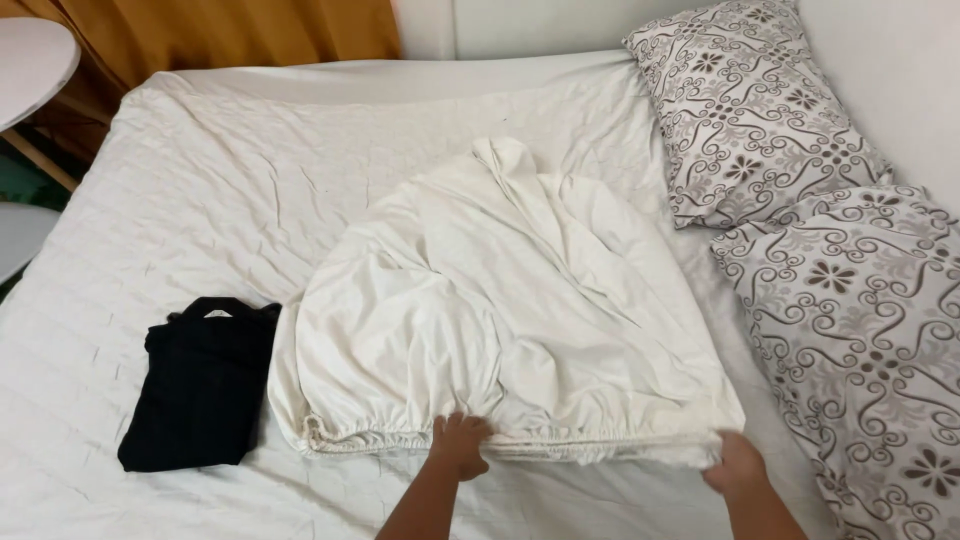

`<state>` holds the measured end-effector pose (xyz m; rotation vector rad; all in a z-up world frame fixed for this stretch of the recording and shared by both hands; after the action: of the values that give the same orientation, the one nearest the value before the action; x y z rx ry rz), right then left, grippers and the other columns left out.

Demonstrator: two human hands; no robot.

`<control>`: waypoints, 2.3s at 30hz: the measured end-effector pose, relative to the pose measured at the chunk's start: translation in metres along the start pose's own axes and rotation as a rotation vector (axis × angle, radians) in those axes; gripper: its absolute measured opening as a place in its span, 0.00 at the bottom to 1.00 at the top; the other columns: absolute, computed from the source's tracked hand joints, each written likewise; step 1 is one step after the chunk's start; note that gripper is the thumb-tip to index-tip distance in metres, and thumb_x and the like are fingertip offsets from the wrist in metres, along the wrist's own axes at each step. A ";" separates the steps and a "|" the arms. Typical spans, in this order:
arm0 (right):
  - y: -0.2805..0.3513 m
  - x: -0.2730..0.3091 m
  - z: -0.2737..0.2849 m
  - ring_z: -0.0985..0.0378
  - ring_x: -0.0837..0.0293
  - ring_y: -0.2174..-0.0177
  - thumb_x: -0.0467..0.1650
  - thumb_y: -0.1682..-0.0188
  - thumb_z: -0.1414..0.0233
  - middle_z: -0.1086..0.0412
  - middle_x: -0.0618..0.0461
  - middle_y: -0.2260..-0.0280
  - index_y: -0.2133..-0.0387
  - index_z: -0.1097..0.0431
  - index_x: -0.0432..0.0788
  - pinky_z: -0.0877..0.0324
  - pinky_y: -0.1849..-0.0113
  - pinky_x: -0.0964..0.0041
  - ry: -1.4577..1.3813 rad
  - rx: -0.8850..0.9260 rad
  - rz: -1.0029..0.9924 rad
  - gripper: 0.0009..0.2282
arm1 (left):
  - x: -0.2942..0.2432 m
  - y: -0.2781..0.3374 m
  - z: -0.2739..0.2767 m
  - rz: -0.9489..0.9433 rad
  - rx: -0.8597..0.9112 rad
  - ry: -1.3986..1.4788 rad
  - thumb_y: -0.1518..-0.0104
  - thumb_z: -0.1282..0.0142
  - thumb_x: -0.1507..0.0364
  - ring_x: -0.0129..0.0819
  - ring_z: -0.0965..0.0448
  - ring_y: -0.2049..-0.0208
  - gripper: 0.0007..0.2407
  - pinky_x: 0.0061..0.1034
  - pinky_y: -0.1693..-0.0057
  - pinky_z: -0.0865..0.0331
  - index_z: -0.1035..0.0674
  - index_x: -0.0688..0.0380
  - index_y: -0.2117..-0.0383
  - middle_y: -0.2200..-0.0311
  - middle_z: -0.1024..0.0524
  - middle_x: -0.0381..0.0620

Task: The person folds a white duvet on a bed, rolling it into a compact bundle. They then place the folded duvet into a white wardrobe shelf. Finally, they fold a yellow towel and place it on a shelf above the duvet.

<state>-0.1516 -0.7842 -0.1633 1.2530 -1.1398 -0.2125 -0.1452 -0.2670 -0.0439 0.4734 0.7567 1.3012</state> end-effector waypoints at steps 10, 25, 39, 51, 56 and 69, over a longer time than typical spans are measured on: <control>0.153 0.067 -0.152 0.27 0.45 0.48 0.28 0.52 0.56 0.33 0.39 0.45 0.40 0.41 0.30 0.34 0.43 0.47 -0.151 0.559 0.246 0.24 | 0.043 0.007 0.017 -0.146 -0.205 0.114 0.52 0.33 0.61 0.41 0.60 0.25 0.39 0.46 0.25 0.65 0.43 0.29 0.30 0.26 0.54 0.38; 0.269 0.048 -0.273 0.29 0.43 0.41 0.27 0.56 0.54 0.33 0.44 0.42 0.38 0.39 0.37 0.34 0.41 0.40 -0.200 0.484 0.457 0.27 | 0.134 0.028 0.055 -0.169 -0.161 1.338 0.44 0.46 0.54 0.44 0.32 0.35 0.27 0.43 0.31 0.41 0.28 0.44 0.37 0.36 0.28 0.48; 0.432 -0.332 -0.514 0.54 0.48 0.34 0.25 0.59 0.43 0.63 0.47 0.29 0.35 0.40 0.50 0.48 0.38 0.57 1.554 1.176 0.758 0.33 | 0.384 -0.002 0.039 0.038 -0.447 1.505 0.50 0.47 0.45 0.50 0.27 0.42 0.37 0.41 0.39 0.35 0.25 0.56 0.37 0.40 0.25 0.59; 0.374 -0.276 -0.431 0.59 0.46 0.31 0.39 0.59 0.35 0.63 0.52 0.28 0.32 0.54 0.55 0.51 0.35 0.43 2.074 0.510 0.772 0.42 | 0.333 0.021 0.007 0.714 -0.392 1.226 0.56 0.23 0.71 0.55 0.27 0.45 0.49 0.35 0.42 0.24 0.53 0.68 0.33 0.39 0.42 0.70; 0.359 -0.290 -0.413 0.76 0.40 0.29 0.50 0.65 0.31 0.81 0.48 0.27 0.28 0.77 0.56 0.62 0.37 0.24 2.261 0.459 0.578 0.61 | 0.283 0.003 0.035 0.208 -0.028 2.028 0.50 0.41 0.76 0.49 0.17 0.59 0.20 0.39 0.53 0.20 0.24 0.75 0.51 0.57 0.20 0.59; 0.342 -0.157 -0.444 0.25 0.45 0.45 0.29 0.58 0.37 0.30 0.39 0.44 0.34 0.44 0.37 0.31 0.47 0.58 0.716 0.305 1.416 0.36 | 0.144 0.050 0.224 -0.475 0.078 2.115 0.45 0.42 0.76 0.43 0.17 0.56 0.15 0.34 0.48 0.22 0.23 0.72 0.54 0.56 0.20 0.56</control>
<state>-0.0349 -0.2701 0.0829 0.4243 -1.1600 1.3854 -0.0046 -0.0944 0.1098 -1.2932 2.3838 0.8933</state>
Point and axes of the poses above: each hand's wrist, its own y-axis away from the middle knuckle, its own z-axis out of the back of the hand, x = y × z, the point moved 6 cm from there along -y, towards the middle knuckle
